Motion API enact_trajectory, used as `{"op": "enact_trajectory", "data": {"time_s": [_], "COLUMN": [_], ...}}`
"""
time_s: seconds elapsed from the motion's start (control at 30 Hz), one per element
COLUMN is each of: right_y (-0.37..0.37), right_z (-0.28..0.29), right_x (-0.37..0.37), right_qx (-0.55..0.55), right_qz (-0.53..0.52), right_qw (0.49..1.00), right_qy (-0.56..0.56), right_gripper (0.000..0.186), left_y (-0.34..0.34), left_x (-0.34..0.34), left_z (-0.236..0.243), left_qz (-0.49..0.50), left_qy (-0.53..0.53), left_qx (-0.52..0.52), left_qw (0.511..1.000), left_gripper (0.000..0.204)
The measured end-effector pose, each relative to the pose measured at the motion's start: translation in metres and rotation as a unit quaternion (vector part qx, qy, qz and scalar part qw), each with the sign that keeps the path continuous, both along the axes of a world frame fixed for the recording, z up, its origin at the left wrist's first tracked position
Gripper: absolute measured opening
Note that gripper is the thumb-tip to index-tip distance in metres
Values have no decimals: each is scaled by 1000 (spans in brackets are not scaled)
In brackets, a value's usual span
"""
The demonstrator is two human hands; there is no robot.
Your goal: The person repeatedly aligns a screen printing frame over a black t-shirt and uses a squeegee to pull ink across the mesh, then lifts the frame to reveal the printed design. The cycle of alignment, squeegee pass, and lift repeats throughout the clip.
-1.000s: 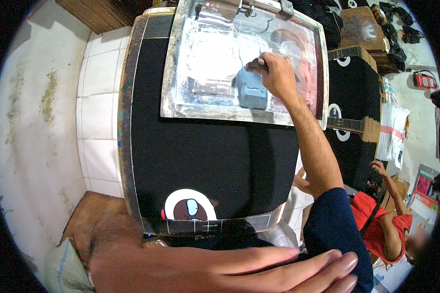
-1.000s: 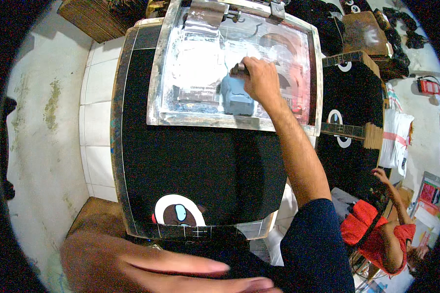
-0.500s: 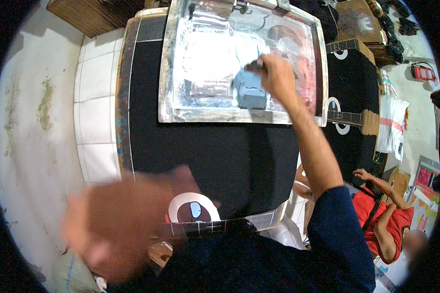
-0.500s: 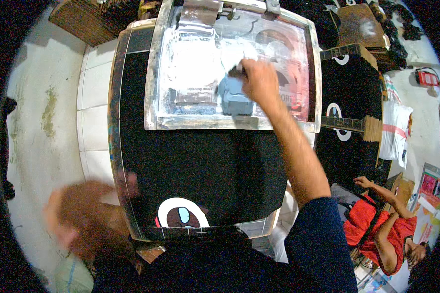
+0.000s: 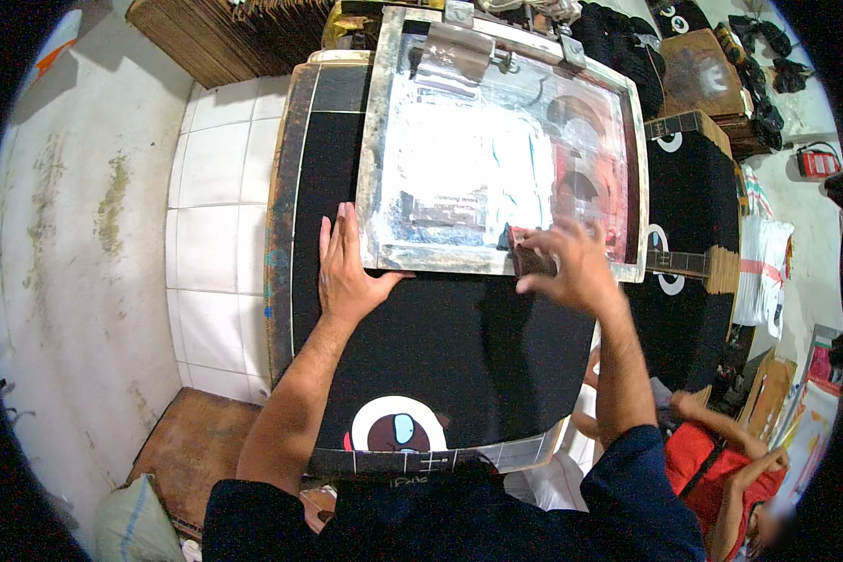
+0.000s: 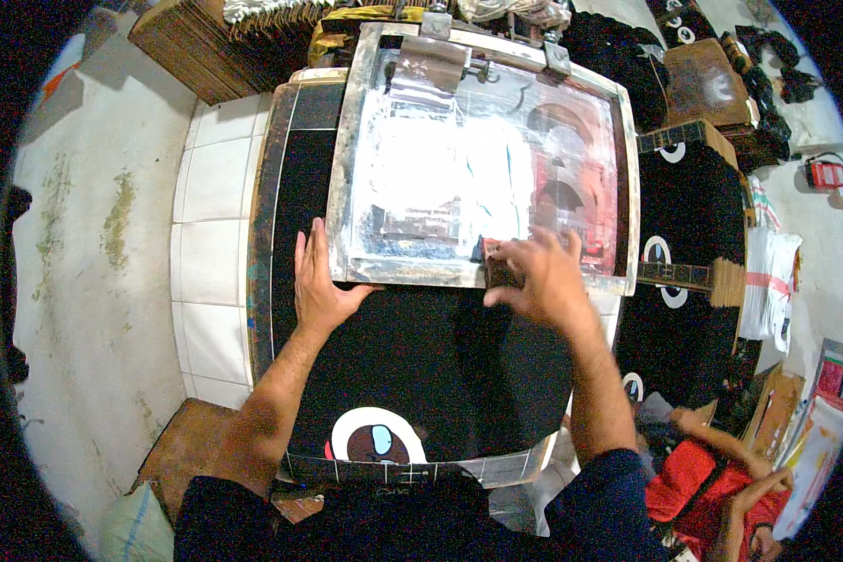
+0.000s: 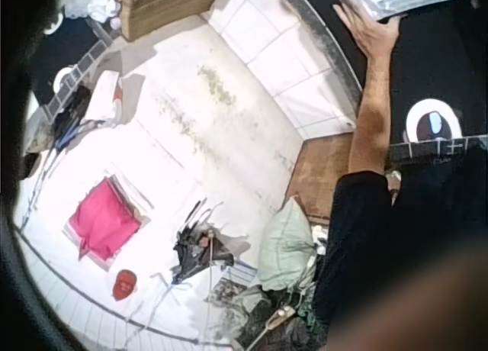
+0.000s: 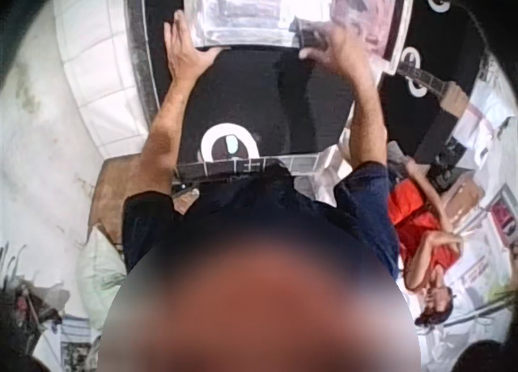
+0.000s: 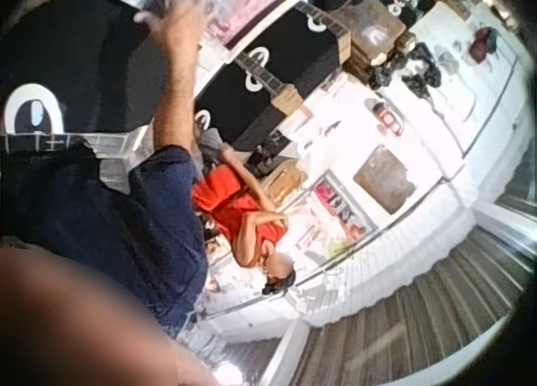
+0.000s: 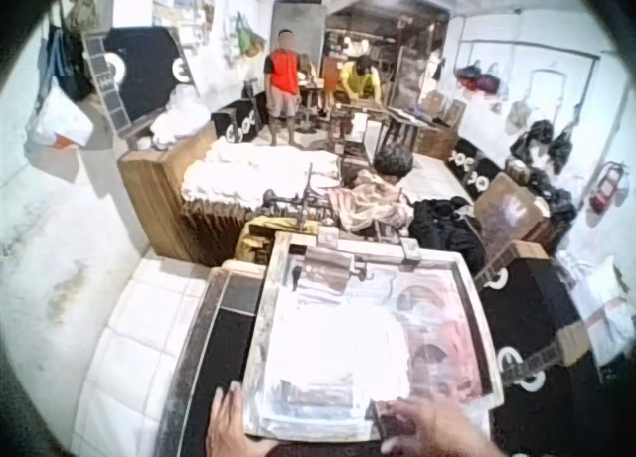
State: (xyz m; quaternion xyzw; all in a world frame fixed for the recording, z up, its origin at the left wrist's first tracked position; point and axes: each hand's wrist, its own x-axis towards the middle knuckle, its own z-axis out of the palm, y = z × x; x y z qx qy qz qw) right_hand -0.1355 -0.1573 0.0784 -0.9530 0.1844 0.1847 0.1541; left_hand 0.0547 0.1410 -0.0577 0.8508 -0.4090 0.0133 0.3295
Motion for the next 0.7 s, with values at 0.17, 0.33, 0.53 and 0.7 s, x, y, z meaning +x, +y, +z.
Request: {"op": "enact_trajectory", "data": {"time_s": [0.17, 0.33, 0.53, 0.7], "right_y": [-89, -111, -94, -28], "right_z": [-60, -80, -56, -51], "right_x": [184, 325, 309, 242], "right_qx": [-87, -253, -173, -161], "right_qz": [7, 31, 15, 17], "right_qw": [921, 913, 967, 953], "right_qy": [-379, -319, -185, -255], "right_gripper": [57, 75, 55, 32], "left_y": [-11, -9, -10, -8], "left_x": [0, 1, 2, 3], "left_z": [12, 13, 13, 16], "left_qz": [3, -7, -5, -4], "left_qy": [5, 11, -1, 8], "left_qx": [-7, 4, -21, -13], "left_qw": [1000, 1000, 1000, 1000], "left_gripper": [123, 120, 120, 119]}}
